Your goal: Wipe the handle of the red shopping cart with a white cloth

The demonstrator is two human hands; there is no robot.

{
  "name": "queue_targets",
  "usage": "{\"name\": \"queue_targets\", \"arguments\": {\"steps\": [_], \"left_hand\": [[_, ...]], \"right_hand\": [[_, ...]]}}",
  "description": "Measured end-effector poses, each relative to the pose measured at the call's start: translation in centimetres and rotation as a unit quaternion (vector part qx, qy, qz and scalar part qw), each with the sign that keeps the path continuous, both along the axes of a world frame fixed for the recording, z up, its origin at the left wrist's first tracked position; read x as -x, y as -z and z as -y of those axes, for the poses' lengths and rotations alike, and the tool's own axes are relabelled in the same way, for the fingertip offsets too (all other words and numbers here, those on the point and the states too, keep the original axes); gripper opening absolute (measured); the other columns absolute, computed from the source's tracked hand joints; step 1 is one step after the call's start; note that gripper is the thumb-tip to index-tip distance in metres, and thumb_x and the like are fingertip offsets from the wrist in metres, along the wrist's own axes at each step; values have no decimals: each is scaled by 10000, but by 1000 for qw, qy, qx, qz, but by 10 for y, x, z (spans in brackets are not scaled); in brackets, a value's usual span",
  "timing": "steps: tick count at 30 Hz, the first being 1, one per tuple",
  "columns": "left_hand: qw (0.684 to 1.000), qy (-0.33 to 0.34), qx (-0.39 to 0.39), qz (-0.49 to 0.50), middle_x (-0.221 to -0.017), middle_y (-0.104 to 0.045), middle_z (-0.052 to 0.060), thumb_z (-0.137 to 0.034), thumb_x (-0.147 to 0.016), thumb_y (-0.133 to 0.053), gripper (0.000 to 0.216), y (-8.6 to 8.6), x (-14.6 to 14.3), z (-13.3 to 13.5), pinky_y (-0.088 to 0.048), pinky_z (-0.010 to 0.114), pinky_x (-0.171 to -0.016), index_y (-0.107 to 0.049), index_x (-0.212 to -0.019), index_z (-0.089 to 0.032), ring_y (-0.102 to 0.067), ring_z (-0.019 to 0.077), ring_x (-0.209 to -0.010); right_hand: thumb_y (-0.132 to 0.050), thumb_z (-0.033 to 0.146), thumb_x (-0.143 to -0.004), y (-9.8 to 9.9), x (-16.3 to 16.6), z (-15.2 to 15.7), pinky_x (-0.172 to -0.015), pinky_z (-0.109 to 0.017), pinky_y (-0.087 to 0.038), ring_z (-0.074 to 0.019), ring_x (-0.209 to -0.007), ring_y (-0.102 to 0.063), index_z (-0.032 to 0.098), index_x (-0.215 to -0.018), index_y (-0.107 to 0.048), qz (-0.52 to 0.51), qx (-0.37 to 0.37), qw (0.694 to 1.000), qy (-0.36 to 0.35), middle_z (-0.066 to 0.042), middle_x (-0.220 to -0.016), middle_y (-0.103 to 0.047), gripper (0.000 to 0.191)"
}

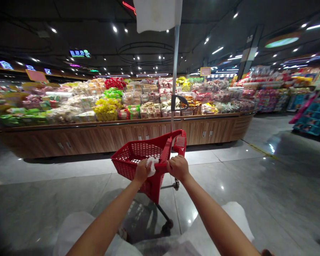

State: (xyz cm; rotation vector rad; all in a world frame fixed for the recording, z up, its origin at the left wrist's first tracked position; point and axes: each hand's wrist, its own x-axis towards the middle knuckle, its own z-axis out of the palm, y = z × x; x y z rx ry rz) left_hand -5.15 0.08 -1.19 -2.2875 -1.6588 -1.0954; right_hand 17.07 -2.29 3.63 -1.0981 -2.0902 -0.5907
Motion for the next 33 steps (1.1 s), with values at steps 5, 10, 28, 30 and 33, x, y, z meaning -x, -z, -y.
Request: {"name": "queue_targets", "arguments": {"steps": [5,10,28,30,33], "left_hand": [[987,-101,109,-54,-838,-670,58,-304,-938,-404,289,10,75,-15,-422,287,-779,-631,-806,-182,-610,183,-843],[982,-119,113,-98,-941,-678,87,-397,-950,-402,329,10,56,-4,-399,335,-827,-644,-926,-176,-589,223,-936],[957,-129,144,-215,-1119,-629,94,-269,-897,-521,325,34,107,22,-389,386,-871,-553,-1217,-216,-549,265,-1067],[953,-152,154,-212,-1148,-623,100,-259,-892,-528,350,37,122,31,-391,394,-875,-539,-1239,-212,-540,272,-1090],[954,-165,157,-194,-1184,-610,115,-280,-898,-524,367,39,104,36,-390,424,-886,-525,-1256,-200,-526,284,-1113]], "right_hand": [[-393,196,-888,5,-24,-19,-689,-293,-337,-150,-576,-474,201,-516,-568,-31,-15,999,25,-33,-541,-567,411],[-382,201,-910,-1,-35,-28,-796,-315,-348,-174,-662,-514,197,-596,-606,-10,17,997,70,-48,-627,-606,386],[-406,368,-954,25,-19,-34,-1036,-422,-192,-241,-993,-500,196,-1000,-630,79,109,987,88,-97,-1034,-619,286],[-416,386,-948,22,-15,-36,-1062,-463,-165,-256,-1012,-501,194,-970,-640,66,120,983,120,-108,-1028,-618,295],[-429,428,-936,26,8,-34,-1080,-549,-96,-282,-1076,-489,212,-970,-652,55,163,976,134,-114,-1042,-612,312]]}}
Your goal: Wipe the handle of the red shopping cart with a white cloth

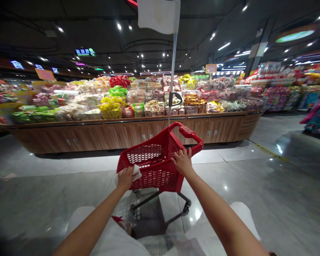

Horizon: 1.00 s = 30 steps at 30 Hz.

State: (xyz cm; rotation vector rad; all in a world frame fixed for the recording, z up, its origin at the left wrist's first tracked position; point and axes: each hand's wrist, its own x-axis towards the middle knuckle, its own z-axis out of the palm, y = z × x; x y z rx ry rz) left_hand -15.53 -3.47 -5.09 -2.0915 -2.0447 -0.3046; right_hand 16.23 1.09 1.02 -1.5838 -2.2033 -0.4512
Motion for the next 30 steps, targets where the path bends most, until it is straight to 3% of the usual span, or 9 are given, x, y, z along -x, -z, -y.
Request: {"name": "queue_targets", "arguments": {"steps": [4,6,8,11,14,18,21,26,30], "left_hand": [[999,48,-20,15,-1170,-608,133,-367,-913,-498,383,-3,-68,-8,-383,466,-903,-528,-1245,-177,-530,297,-1093],[998,61,-20,20,-1153,-610,133,-340,-911,-499,374,-6,-96,-12,-389,464,-899,-523,-1246,-175,-535,296,-1082],[997,81,-10,14,-1134,-617,121,-262,-911,-488,340,-8,-105,-11,-401,438,-884,-524,-1241,-187,-549,279,-1060],[992,124,3,-16,-1109,-630,106,-178,-909,-454,336,-5,-82,3,-418,402,-850,-521,-1237,-198,-567,255,-1019],[990,139,7,-28,-1107,-638,106,-156,-890,-475,322,8,-34,27,-419,396,-851,-540,-1204,-192,-566,258,-1034],[972,232,3,-25,-1241,-601,78,-101,-868,-485,318,19,13,46,-351,406,-981,-569,-1145,-235,-514,232,-1175],[954,294,21,-43,-1255,-600,72,-96,-874,-485,298,17,5,40,-288,428,-1047,-580,-1120,-237,-497,220,-1210],[938,339,59,-48,-1195,-622,84,-212,-900,-527,225,20,-51,26,-224,462,-1088,-548,-1123,-187,-502,214,-1179],[930,361,53,-52,-1188,-616,67,-220,-906,-522,255,25,-62,16,-253,454,-1069,-532,-1160,-207,-506,201,-1160]], "right_hand": [[-515,356,-884,20,48,11,-1100,-508,-142,-263,-1141,-473,227,-1200,-572,17,98,986,-134,-110,-1141,-596,347],[-551,285,-836,30,60,16,-1113,-482,-148,-263,-1198,-439,201,-1262,-522,10,116,979,-165,-120,-1220,-570,435],[-540,204,-801,38,59,18,-1126,-463,-134,-252,-1225,-421,190,-1268,-510,4,119,979,-167,-117,-1259,-556,468],[-503,144,-775,43,39,15,-1134,-452,-114,-235,-1227,-427,197,-1264,-511,10,121,979,-161,-103,-1276,-553,491],[-485,142,-774,47,15,7,-1136,-487,-58,-257,-1249,-410,182,-1243,-526,11,113,985,-131,-119,-1274,-553,472],[-486,119,-755,43,0,-3,-1122,-526,1,-286,-1285,-374,151,-1204,-552,7,106,992,-61,-162,-1282,-537,455],[-557,164,-710,36,14,3,-1101,-555,-9,-322,-1255,-394,136,-1105,-610,5,140,990,-28,-187,-1213,-564,400],[-616,254,-652,50,62,37,-1078,-528,-91,-291,-1107,-497,200,-944,-676,-6,214,959,-187,-97,-1049,-653,303],[-560,196,-638,65,52,50,-1049,-461,-154,-228,-909,-561,194,-709,-677,-71,204,951,-220,-32,-779,-682,137]]}}
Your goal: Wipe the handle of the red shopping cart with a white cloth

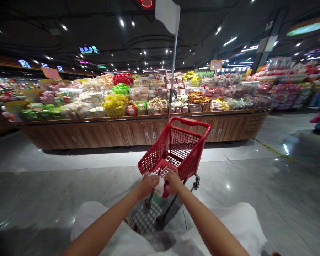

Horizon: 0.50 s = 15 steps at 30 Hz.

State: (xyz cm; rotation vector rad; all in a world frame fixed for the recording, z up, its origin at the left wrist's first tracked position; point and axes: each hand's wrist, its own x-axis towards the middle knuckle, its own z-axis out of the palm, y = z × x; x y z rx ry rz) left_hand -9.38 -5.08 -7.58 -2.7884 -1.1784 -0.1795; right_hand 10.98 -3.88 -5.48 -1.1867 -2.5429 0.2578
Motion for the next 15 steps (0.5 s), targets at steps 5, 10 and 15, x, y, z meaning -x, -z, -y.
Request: {"name": "queue_targets", "arguments": {"steps": [5,10,15], "left_hand": [[999,-31,-6,11,-1118,-646,45,-181,-857,-576,292,-9,38,-34,-263,450,-1078,-582,-1146,-226,-550,195,-1098],[995,-79,-36,40,-1139,-638,30,-145,-859,-540,295,-7,51,-43,-186,485,-1135,-583,-1137,-235,-518,189,-1161],[996,-83,-25,17,-1128,-626,53,-189,-891,-502,276,-1,20,-22,-234,461,-1131,-545,-1164,-200,-511,200,-1137]], "right_hand": [[-499,156,-675,-11,-47,-5,-1036,-423,-163,-173,-834,-565,209,-621,-656,-28,27,999,-28,22,-699,-669,174],[-486,315,-867,-7,-31,12,-1059,-489,-118,-201,-890,-552,203,-697,-671,10,-1,998,60,-26,-769,-678,275],[-415,211,-920,7,-6,28,-1086,-517,-64,-232,-1021,-533,211,-843,-680,-3,-40,993,115,-71,-925,-686,276]]}}
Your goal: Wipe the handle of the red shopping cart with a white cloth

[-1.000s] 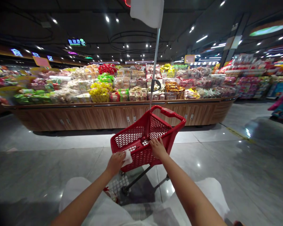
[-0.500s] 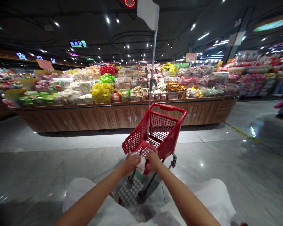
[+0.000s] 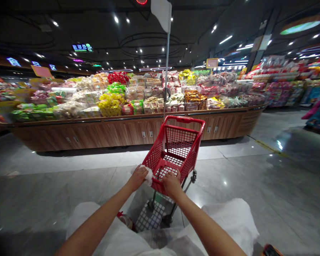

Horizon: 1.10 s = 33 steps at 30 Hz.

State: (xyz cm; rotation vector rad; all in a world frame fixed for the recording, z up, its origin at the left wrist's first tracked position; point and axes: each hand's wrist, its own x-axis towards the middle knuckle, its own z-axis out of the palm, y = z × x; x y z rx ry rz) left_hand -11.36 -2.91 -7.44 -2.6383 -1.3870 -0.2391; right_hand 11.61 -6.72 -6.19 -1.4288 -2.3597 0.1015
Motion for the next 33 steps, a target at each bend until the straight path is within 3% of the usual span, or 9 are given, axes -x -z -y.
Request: {"name": "queue_targets", "arguments": {"steps": [6,9,13,15,20,24,27,30,33], "left_hand": [[997,49,55,-24,-1069,-629,102,-255,-884,-536,216,3,-48,11,-411,426,-971,-555,-1072,-149,-541,238,-1054],[997,44,59,-29,-1047,-644,89,-230,-883,-538,238,-8,-32,0,-440,405,-933,-554,-1109,-159,-566,230,-1023],[999,7,33,-19,-1092,-645,71,-185,-867,-546,219,-19,8,-15,-369,398,-1043,-584,-1082,-172,-567,205,-1069],[1000,-10,17,-22,-1072,-650,69,-180,-867,-541,176,-17,11,-16,-318,417,-1090,-600,-1031,-162,-570,205,-1066],[1000,-25,-3,-17,-1036,-652,99,-252,-879,-556,224,1,-43,-7,-274,502,-1103,-574,-1067,-133,-571,245,-1057],[999,0,36,-10,-1030,-651,114,-287,-869,-585,242,0,-80,-6,-410,433,-983,-565,-1054,-133,-580,247,-1035],[997,-5,64,-30,-1019,-659,110,-288,-870,-587,237,-12,-62,-13,-457,395,-901,-570,-1054,-141,-598,246,-999],[997,-29,57,-39,-1037,-659,102,-270,-848,-621,269,-20,-26,-20,-437,398,-937,-569,-1086,-155,-595,241,-1020],[998,-43,38,-26,-1056,-654,95,-237,-831,-635,329,-16,-8,-22,-413,390,-981,-551,-1140,-160,-580,227,-1058]], "right_hand": [[-470,203,-895,7,-10,-11,-1082,-557,-29,-238,-1089,-509,219,-792,-663,-14,-13,999,-45,-32,-893,-697,220],[-446,209,-910,5,-20,-20,-1088,-529,-52,-210,-1035,-535,216,-796,-663,9,-12,997,-72,-23,-869,-692,245],[-460,282,-934,0,-38,-30,-1094,-504,-75,-184,-945,-557,211,-769,-643,28,-4,995,-100,-4,-816,-676,256],[-513,342,-917,0,-42,-33,-1092,-511,-78,-195,-954,-552,221,-773,-638,41,-14,993,-109,0,-820,-676,226],[-541,246,-889,14,-27,-33,-1097,-511,-56,-226,-985,-546,231,-836,-651,66,-60,995,-41,-31,-853,-683,124],[-499,137,-871,24,-13,-33,-1064,-425,-174,-209,-932,-569,178,-905,-645,47,-38,998,2,-60,-910,-678,155],[-472,181,-905,19,-18,-39,-1021,-378,-233,-200,-930,-571,164,-891,-634,43,-17,999,-21,-51,-906,-673,164],[-424,214,-944,10,-28,-46,-1019,-370,-228,-191,-937,-573,172,-851,-631,46,-17,998,-47,-43,-876,-668,231],[-404,218,-957,5,-33,-49,-1035,-376,-221,-186,-949,-577,179,-837,-637,55,-12,997,-59,-38,-863,-669,265]]}}
